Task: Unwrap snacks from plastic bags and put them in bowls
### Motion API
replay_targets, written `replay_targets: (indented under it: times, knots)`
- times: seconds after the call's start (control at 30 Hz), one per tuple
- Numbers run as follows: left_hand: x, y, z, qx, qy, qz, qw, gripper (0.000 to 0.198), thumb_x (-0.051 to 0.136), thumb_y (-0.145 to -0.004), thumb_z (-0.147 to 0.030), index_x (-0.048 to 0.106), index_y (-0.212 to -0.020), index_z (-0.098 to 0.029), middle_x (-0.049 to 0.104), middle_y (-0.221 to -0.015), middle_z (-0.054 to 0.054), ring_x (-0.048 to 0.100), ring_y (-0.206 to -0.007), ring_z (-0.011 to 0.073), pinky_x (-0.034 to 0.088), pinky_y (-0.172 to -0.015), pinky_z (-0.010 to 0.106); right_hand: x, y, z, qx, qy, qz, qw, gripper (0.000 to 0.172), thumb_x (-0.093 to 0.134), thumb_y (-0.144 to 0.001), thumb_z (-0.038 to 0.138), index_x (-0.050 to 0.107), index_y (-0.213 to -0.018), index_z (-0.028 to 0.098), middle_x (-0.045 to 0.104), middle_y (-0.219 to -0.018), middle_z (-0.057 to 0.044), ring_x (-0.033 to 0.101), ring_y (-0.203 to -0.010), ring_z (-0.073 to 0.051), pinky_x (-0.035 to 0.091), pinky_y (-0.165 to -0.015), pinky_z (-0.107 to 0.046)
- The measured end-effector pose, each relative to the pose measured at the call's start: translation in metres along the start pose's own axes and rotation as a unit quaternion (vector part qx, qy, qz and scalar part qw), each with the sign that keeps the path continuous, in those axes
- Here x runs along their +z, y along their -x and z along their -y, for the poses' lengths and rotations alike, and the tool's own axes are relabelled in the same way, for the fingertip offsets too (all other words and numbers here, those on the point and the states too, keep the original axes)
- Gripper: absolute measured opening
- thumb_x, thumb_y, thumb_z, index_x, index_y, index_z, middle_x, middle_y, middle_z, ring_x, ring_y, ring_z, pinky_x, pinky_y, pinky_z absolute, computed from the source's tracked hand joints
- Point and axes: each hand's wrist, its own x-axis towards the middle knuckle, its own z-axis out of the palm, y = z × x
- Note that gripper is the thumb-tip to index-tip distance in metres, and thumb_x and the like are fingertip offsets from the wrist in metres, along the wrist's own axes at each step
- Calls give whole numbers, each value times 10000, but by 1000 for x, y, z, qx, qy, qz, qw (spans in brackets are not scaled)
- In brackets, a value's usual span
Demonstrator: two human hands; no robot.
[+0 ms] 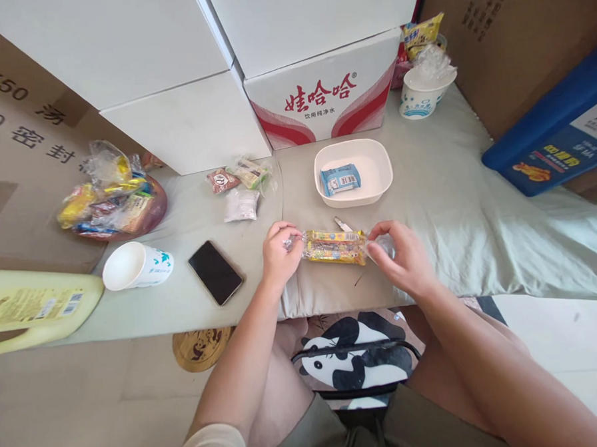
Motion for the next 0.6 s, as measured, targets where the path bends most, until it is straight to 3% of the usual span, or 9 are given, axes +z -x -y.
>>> replay_targets:
  times: [0.13, 0.3, 0.47, 0.53, 0.6]
  knots:
    - [-7, 2, -7, 27, 24, -37, 999, 130, 579, -813, -204, 699, -763, -208, 653, -967, 55, 651, -923, 186, 525, -879, 345, 3, 0, 0, -60, 25, 20, 998, 78, 551, -885, 259, 619, -857, 233, 653, -724, -31, 611, -783, -226, 426, -729, -363]
    - [-21, 10, -13, 63, 63, -64, 994, 122, 575, -823, -217, 655, -730, -215, 677, -865, 44, 666, -935, 205, 535, -918, 393, -2, 0, 9, -87, 3, -12, 996, 140, 516, -922, 248, 601, -811, 244, 660, -741, -44, 604, -750, -215, 464, -730, -371]
    - [-34, 18, -14, 76, 74, -35, 994, 145, 531, -801, -167, 612, -688, -210, 678, -730, 23, 653, -734, 171, 538, -732, 325, -6, 6, 20, -106, -47, -17, 993, 130, 512, -911, 227, 584, -804, 241, 666, -733, -35, 612, -667, -171, 462, -615, -304]
    - [-41, 20, -15, 79, 63, -7, 995, 151, 520, -769, -143, 601, -657, -205, 666, -688, 20, 627, -661, 155, 499, -636, 289, -7, 9, 21, -98, -68, 30, 992, 111, 510, -906, 240, 591, -830, 236, 646, -671, -8, 566, -555, -134, 426, -536, -268]
    - [-47, 21, -16, 72, 46, 57, 995, 152, 512, -730, -134, 590, -619, -201, 650, -643, 17, 592, -596, 142, 450, -559, 265, -7, 11, 21, -86, -77, 88, 989, 125, 503, -908, 273, 611, -860, 232, 596, -570, 31, 491, -450, -105, 386, -487, -246]
